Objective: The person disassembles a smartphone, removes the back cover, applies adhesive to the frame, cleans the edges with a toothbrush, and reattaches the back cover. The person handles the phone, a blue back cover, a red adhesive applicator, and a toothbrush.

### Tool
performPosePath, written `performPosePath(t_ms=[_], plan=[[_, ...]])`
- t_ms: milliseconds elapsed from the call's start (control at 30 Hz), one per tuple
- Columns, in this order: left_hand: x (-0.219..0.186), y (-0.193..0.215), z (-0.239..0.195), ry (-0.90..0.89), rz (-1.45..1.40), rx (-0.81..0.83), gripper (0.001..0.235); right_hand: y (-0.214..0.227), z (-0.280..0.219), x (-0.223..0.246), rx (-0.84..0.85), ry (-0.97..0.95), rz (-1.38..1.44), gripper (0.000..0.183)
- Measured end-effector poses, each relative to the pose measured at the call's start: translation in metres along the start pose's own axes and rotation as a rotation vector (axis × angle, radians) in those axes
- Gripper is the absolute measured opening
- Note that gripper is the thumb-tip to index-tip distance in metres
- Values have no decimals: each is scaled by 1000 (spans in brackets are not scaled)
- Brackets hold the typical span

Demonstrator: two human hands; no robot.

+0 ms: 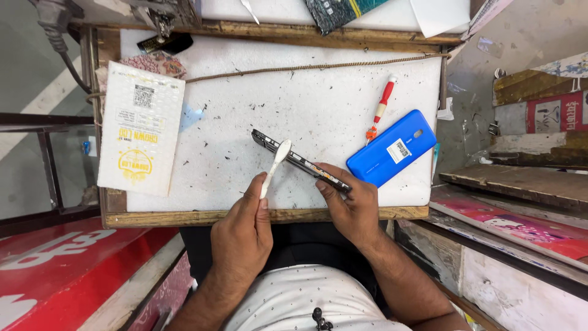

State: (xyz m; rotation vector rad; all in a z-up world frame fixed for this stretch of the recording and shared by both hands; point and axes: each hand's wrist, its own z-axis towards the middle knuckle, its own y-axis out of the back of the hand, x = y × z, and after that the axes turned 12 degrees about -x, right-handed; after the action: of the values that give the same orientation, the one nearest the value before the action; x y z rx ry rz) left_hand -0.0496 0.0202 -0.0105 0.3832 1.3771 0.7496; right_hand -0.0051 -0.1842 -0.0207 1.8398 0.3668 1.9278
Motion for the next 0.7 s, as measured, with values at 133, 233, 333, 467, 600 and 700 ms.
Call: performPosePath(t_ms=[133, 233, 333, 467, 600, 700], plan=[[-18, -3, -4, -54, -32, 169, 40, 1, 3, 1, 1, 27, -18, 32], [-11, 11, 11, -25, 71, 98, 42, 0, 3, 0, 1, 62, -21, 31], [-10, 22, 28, 78, 175, 109, 34, 0, 0, -2, -12, 46, -3, 32], [-37, 7, 10, -109, -4, 278, 36, -2, 3, -3, 23, -150, -101, 33], [3, 11, 17, 199, 379, 488, 29, 0, 1, 1, -21, 57, -32, 29], [42, 36, 32, 59, -13, -90, 37, 1, 2, 5, -24, 136, -6, 29]])
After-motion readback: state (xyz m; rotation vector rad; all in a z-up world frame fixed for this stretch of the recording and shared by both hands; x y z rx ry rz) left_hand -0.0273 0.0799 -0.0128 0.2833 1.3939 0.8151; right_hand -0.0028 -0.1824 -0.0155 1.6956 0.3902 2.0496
